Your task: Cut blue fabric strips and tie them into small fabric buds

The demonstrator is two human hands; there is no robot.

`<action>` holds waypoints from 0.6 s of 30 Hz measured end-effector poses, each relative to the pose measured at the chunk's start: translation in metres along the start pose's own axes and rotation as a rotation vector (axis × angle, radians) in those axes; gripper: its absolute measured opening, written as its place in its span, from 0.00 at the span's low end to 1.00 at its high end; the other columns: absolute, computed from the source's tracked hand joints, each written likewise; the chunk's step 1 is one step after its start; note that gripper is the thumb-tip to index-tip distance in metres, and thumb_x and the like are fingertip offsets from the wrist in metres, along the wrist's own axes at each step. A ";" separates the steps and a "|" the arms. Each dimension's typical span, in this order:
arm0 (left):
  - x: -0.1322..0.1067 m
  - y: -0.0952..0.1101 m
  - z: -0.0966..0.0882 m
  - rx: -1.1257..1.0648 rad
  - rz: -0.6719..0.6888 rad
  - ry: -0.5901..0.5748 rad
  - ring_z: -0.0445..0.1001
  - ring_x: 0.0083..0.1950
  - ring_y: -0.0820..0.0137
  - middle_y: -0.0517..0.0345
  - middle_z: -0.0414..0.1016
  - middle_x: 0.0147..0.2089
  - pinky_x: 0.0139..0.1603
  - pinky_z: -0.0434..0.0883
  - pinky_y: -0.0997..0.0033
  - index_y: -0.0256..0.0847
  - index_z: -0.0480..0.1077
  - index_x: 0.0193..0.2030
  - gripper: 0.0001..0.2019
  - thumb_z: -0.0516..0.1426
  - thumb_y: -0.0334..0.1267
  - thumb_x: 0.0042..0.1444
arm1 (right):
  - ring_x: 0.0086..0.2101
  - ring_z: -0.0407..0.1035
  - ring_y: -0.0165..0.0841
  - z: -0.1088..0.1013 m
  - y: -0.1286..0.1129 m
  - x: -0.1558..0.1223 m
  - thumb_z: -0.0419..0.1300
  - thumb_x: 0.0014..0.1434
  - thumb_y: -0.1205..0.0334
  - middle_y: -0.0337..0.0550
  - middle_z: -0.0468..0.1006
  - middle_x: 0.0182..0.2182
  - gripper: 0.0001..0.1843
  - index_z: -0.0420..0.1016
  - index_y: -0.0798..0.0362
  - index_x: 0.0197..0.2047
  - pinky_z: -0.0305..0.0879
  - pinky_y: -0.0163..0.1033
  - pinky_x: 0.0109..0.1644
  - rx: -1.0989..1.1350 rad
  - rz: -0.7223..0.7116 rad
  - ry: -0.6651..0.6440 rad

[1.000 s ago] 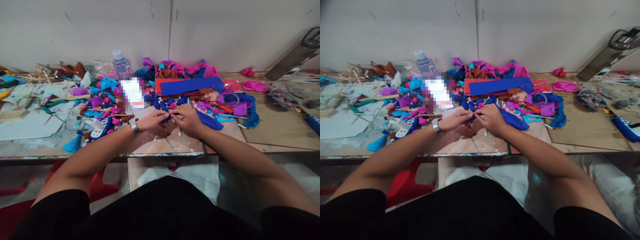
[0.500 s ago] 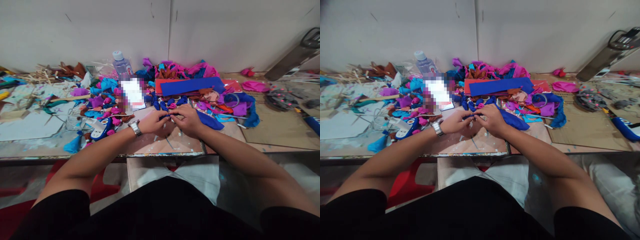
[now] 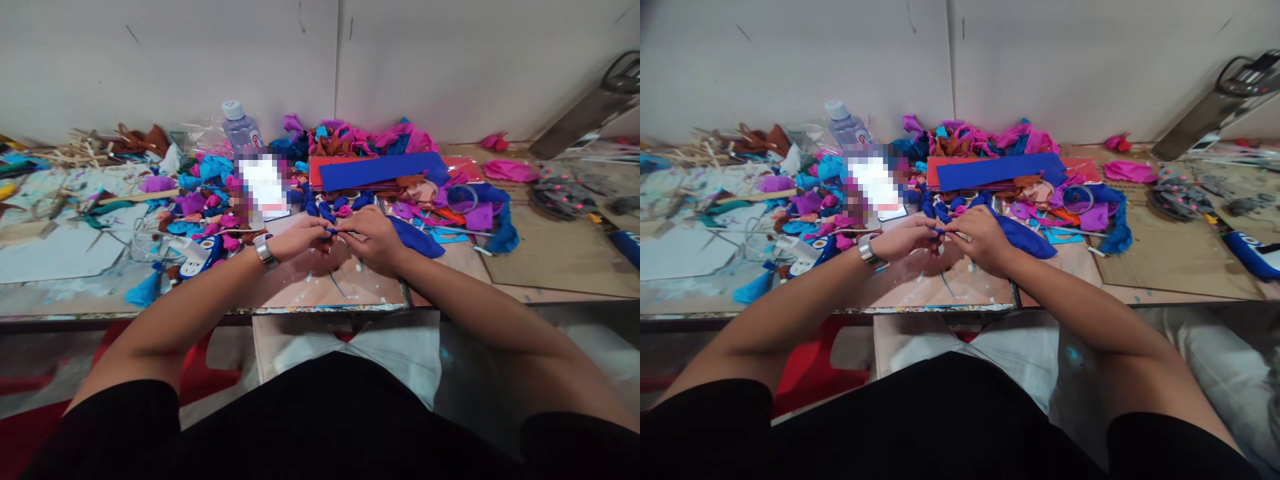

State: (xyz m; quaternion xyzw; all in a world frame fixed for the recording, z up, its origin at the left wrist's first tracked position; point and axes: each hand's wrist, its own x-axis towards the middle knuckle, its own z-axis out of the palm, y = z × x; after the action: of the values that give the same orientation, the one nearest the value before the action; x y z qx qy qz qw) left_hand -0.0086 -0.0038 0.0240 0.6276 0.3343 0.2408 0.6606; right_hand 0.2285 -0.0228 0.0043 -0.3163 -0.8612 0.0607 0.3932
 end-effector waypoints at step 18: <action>-0.001 0.001 0.002 -0.176 -0.045 0.010 0.76 0.28 0.74 0.61 0.72 0.28 0.34 0.77 0.74 0.35 0.76 0.35 0.14 0.68 0.45 0.63 | 0.46 0.82 0.43 0.000 -0.002 0.000 0.63 0.75 0.54 0.42 0.91 0.43 0.09 0.85 0.44 0.51 0.64 0.53 0.54 -0.049 -0.037 0.021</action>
State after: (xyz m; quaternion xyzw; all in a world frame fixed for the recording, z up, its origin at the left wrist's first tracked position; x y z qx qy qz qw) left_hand -0.0076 -0.0064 0.0248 0.5583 0.3291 0.2574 0.7168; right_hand 0.2278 -0.0245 0.0052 -0.3102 -0.8639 0.0290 0.3957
